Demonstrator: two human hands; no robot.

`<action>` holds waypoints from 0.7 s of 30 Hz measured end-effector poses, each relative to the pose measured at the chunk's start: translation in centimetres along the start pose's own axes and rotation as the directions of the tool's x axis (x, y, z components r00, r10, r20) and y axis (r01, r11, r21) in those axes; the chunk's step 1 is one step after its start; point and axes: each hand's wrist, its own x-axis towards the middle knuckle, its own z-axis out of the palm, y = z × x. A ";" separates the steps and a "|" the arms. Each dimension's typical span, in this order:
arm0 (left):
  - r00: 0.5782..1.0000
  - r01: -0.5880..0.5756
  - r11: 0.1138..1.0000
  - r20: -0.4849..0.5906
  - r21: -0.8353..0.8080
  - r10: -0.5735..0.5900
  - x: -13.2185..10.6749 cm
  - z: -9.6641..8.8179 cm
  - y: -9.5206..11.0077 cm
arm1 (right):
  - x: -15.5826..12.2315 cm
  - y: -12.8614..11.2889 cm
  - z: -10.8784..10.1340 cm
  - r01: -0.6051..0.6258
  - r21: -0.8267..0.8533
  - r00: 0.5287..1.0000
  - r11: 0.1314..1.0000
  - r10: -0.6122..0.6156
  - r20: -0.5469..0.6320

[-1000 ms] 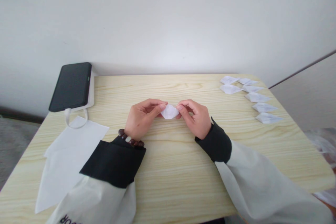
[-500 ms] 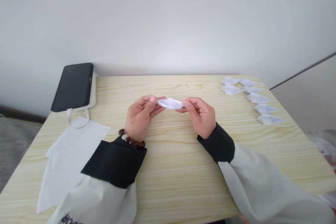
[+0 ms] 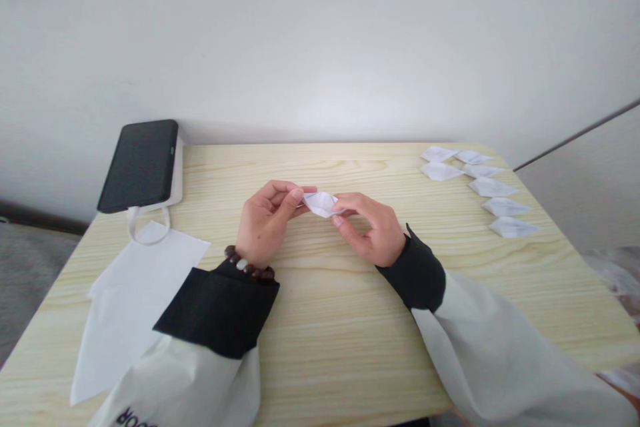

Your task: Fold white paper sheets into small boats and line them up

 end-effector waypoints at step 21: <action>0.959 -0.276 0.757 0.227 0.593 0.172 0.1 -1.2 0.3 | -0.1 0.7 -0.3 0.012 -0.142 0.999 0.990 -0.005 0.049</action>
